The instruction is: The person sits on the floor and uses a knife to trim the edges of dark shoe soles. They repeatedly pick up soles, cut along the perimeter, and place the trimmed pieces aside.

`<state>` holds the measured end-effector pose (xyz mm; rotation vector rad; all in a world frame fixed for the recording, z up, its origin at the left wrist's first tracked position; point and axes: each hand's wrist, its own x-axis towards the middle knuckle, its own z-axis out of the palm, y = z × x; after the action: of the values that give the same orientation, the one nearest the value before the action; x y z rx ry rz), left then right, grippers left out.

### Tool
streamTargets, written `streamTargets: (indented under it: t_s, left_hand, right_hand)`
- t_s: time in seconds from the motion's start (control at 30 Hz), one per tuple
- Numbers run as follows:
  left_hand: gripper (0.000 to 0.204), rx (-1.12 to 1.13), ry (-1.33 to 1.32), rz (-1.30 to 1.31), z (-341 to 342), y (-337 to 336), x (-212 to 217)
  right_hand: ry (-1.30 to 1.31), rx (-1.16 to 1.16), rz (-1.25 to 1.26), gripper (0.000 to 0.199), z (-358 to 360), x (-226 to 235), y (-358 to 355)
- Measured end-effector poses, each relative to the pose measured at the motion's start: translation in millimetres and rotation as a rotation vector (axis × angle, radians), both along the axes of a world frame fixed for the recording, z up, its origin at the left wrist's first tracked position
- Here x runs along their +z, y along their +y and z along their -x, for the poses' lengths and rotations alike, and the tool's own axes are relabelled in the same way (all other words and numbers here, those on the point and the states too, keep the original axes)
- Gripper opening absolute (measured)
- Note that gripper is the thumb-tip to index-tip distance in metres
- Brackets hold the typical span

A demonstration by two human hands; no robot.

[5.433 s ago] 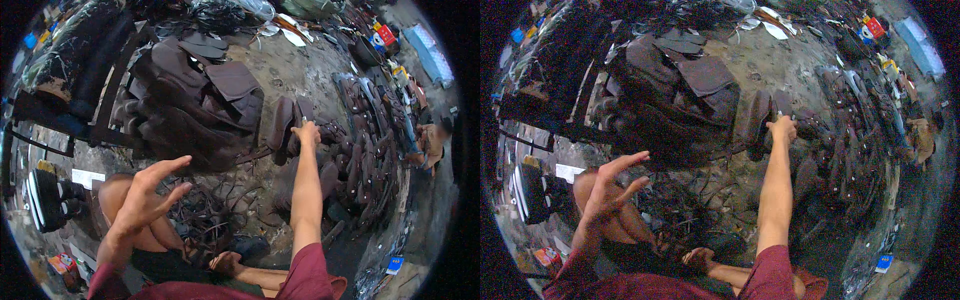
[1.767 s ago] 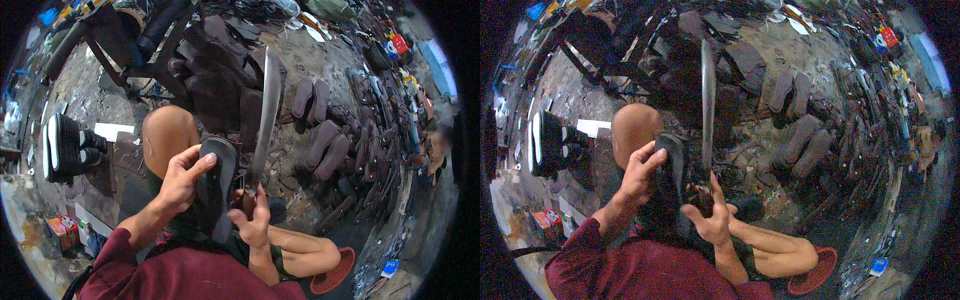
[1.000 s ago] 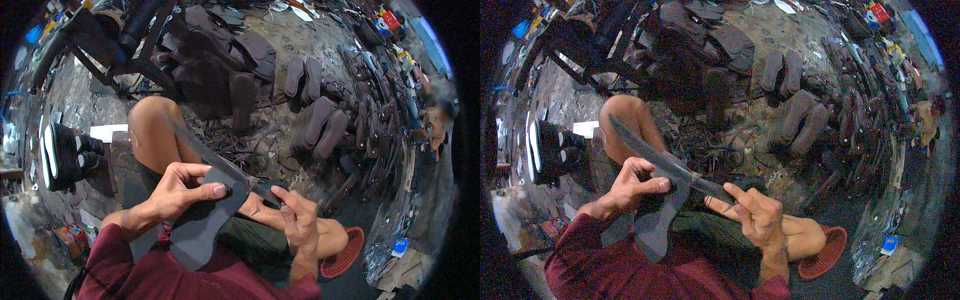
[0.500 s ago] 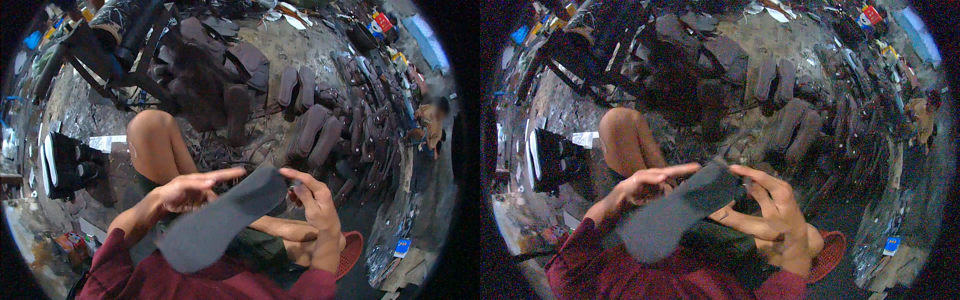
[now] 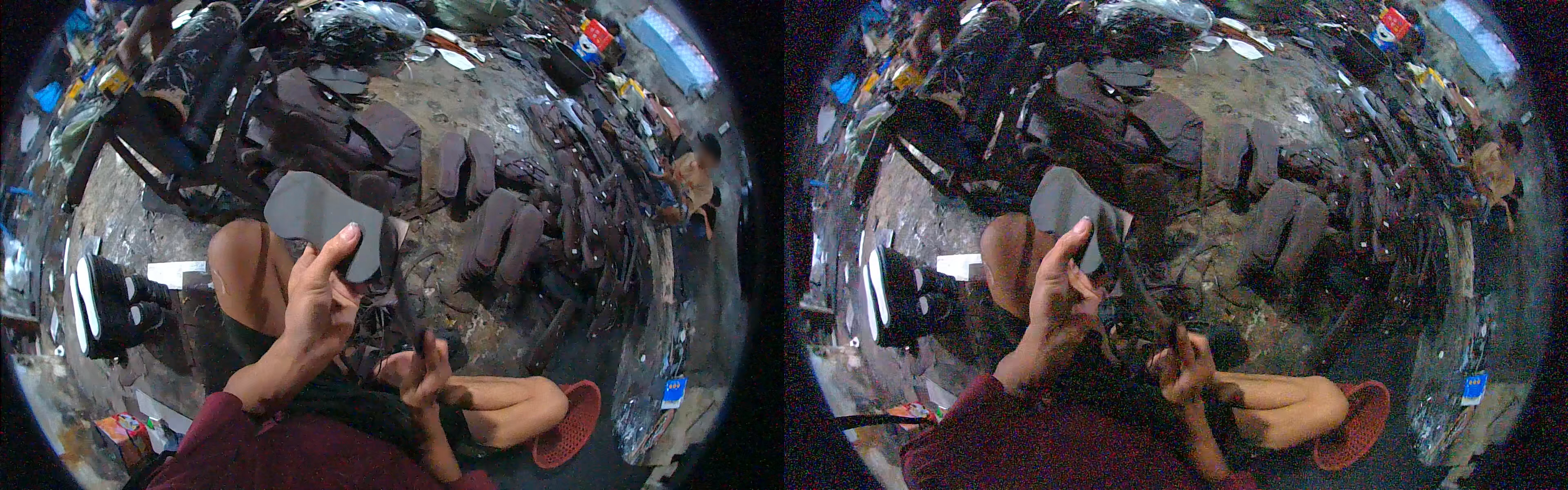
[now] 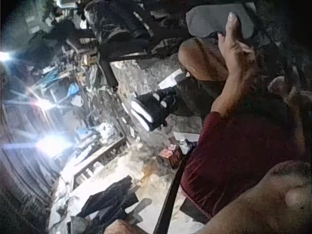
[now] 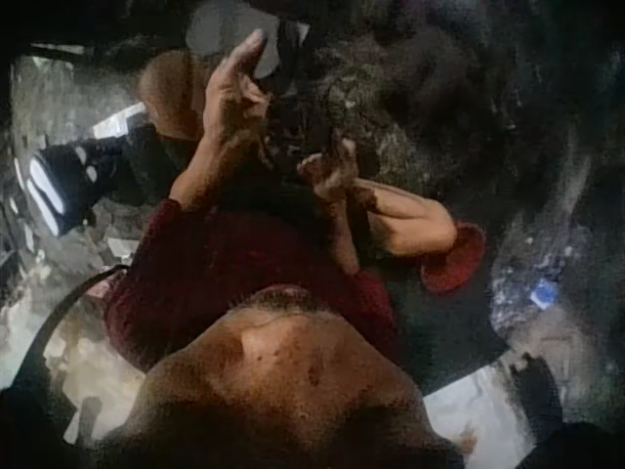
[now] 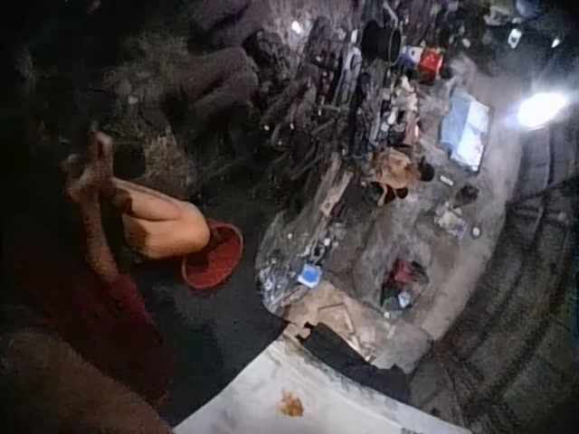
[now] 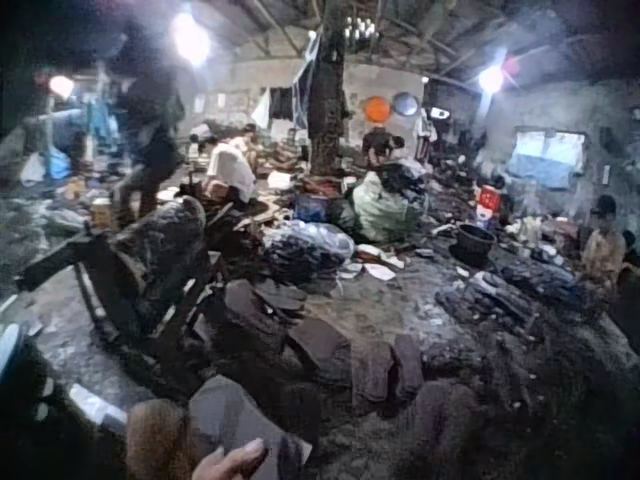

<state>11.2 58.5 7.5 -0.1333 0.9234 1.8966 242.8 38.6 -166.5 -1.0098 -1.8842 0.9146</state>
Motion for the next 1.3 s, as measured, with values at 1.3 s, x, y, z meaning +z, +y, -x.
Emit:
streamTargets:
  t_s: [1.3]
  left_hand:
    - [0.034,-0.097,0.135,0.356,7,-81,-28]
  right_hand:
    - [-0.254,0.374,0.257,0.031,32,72,11]
